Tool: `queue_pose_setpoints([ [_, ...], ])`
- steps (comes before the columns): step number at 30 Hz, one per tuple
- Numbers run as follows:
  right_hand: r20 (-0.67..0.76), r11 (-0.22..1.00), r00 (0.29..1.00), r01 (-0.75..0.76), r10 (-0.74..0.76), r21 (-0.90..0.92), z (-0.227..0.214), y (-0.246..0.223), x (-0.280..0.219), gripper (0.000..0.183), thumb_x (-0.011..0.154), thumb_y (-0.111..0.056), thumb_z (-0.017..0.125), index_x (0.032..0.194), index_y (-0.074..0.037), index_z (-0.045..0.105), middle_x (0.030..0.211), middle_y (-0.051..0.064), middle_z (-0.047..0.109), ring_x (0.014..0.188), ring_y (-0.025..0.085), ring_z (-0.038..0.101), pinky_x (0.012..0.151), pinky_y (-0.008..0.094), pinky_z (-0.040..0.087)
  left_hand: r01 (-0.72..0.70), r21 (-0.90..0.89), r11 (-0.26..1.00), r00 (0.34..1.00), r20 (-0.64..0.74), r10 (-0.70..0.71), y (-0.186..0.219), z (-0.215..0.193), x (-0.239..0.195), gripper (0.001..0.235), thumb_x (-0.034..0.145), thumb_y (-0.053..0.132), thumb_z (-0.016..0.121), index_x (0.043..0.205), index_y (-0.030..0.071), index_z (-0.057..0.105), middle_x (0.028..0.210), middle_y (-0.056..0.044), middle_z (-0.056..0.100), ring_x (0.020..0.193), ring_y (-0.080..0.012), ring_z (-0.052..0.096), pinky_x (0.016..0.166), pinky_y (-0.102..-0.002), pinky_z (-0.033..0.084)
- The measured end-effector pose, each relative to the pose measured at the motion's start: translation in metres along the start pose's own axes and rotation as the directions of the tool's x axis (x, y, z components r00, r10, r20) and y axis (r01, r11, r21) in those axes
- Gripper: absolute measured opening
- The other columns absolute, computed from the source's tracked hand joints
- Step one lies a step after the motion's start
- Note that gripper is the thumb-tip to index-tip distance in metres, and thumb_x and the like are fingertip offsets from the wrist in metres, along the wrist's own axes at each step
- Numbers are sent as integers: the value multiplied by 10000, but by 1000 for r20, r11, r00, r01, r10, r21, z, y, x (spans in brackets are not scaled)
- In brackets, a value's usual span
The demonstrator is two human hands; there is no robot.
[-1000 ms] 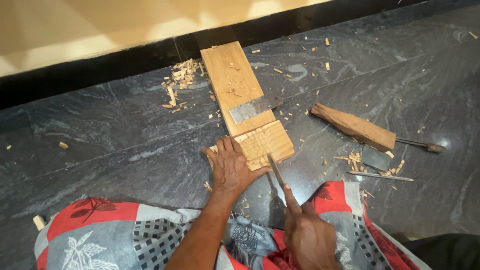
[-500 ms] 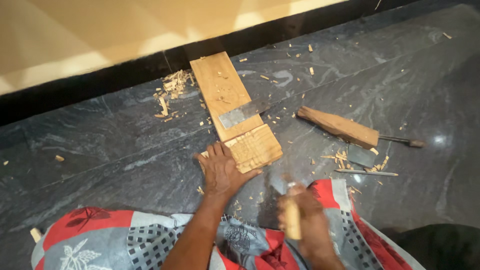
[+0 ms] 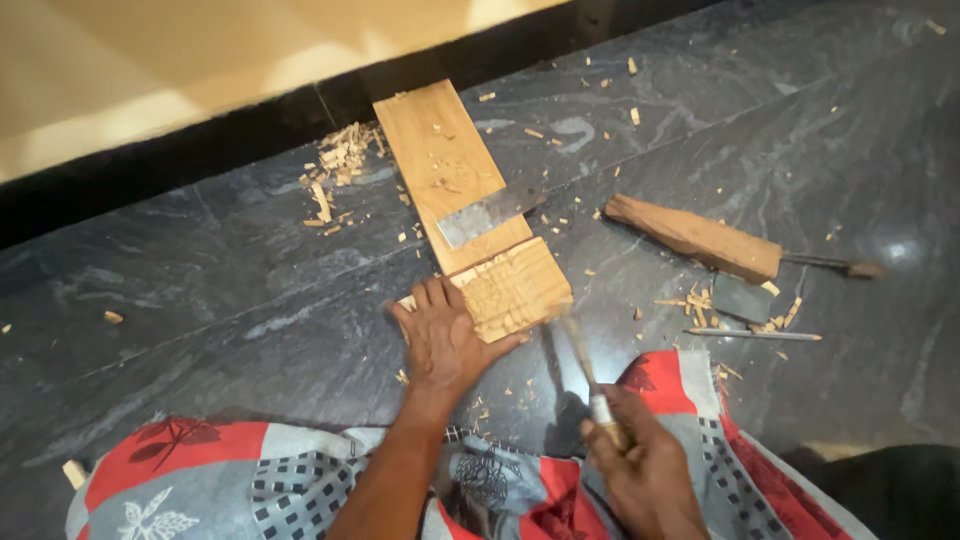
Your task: The person carves a rectangular wooden block using a chisel and mallet, creating a detailed relief pattern. They periodically rotate the block to work on different sections and clear wood shavings from the surface.
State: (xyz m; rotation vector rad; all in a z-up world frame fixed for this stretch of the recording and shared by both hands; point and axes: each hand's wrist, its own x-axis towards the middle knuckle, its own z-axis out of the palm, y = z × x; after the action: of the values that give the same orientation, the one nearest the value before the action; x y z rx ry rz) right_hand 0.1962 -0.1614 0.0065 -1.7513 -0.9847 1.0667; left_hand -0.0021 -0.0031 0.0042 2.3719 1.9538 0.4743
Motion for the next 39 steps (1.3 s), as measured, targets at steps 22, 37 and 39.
queue_pose_setpoints([
  [22, 122, 712, 981, 194, -152, -675, 12, -11, -2, 631, 897, -232, 645, 1504, -368, 535, 923, 200, 700, 787, 388, 719, 704, 467, 582, 7, 28, 1000, 999, 39, -8, 3, 2, 2, 1251, 557, 908, 676, 1209, -155, 573, 1121, -227, 560, 1119, -381, 479, 966, -739, 277],
  [37, 167, 689, 972, 236, -168, -685, 23, -9, 16, 690, 886, -184, 601, 1543, -346, 465, 858, 168, 724, 740, 393, 704, 675, 506, 544, -29, 77, 997, 1000, 4, 29, 1, -3, 3, 1196, 574, 922, 642, 1160, -121, 608, 1082, -205, 568, 1074, -369, 498, 947, -750, 286],
  [39, 134, 702, 985, 170, -106, -692, 21, -8, 8, 675, 901, -210, 600, 1544, -366, 469, 872, 179, 713, 753, 382, 720, 680, 500, 554, -38, 57, 998, 999, -26, 39, 1, -2, 2, 1195, 553, 923, 635, 1151, -111, 610, 1105, -203, 571, 1095, -368, 501, 943, -760, 284],
])
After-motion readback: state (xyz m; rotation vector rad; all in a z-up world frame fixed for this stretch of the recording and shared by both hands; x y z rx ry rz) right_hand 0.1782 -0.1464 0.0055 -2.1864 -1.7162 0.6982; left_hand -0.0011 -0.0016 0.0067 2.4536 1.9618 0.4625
